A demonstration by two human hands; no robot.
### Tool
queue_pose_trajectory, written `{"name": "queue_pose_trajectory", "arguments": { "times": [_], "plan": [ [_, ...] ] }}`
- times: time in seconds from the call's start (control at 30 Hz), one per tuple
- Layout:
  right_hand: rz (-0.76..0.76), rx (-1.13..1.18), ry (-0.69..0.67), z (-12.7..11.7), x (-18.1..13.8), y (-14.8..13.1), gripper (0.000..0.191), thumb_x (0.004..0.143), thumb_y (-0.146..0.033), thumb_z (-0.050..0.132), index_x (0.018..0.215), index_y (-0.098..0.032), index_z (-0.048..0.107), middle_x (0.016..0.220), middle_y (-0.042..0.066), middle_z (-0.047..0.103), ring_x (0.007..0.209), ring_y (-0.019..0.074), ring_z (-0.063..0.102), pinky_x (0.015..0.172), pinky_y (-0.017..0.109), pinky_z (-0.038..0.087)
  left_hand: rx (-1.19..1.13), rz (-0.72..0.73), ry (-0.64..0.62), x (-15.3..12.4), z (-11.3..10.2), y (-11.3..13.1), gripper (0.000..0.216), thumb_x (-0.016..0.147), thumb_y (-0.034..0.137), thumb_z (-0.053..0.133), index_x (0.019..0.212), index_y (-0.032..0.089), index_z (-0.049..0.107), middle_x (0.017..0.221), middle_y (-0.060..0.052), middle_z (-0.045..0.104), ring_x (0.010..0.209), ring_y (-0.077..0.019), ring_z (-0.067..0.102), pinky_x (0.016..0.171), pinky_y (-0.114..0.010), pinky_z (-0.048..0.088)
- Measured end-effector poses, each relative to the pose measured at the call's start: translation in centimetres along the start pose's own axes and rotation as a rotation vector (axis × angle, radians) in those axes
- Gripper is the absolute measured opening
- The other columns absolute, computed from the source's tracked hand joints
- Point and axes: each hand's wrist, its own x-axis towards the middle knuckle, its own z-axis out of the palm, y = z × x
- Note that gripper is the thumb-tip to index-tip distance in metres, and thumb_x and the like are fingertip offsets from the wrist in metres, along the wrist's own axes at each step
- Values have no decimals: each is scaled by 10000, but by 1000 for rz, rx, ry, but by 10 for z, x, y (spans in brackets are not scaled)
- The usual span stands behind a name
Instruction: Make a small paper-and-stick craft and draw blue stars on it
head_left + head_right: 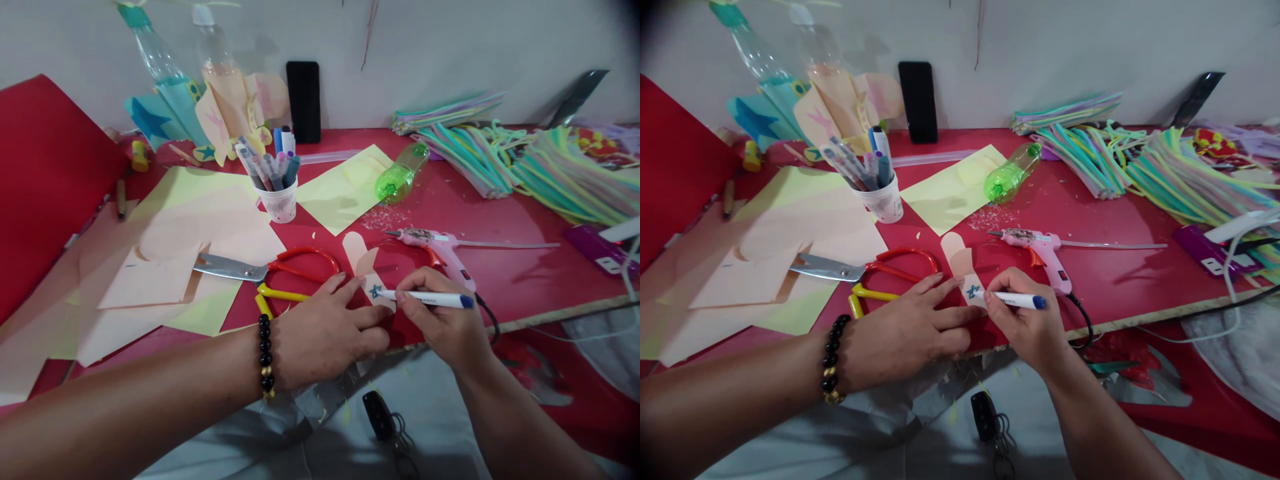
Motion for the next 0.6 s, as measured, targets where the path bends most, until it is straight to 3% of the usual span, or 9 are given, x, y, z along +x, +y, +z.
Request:
{"name": "queue_pose_trajectory", "arguments": {
  "times": [0.6],
  "plan": [
    [15,-12,34,1,1,0,82,847,-238,575,778,-195,581,664,-2,614,594,129,553,528,236,408,-5,-10,-2,0,0,0,188,911,271,474,1072,279,569,1359,17,483,1308,-334,332,1030,-559,306]
  ]
}}
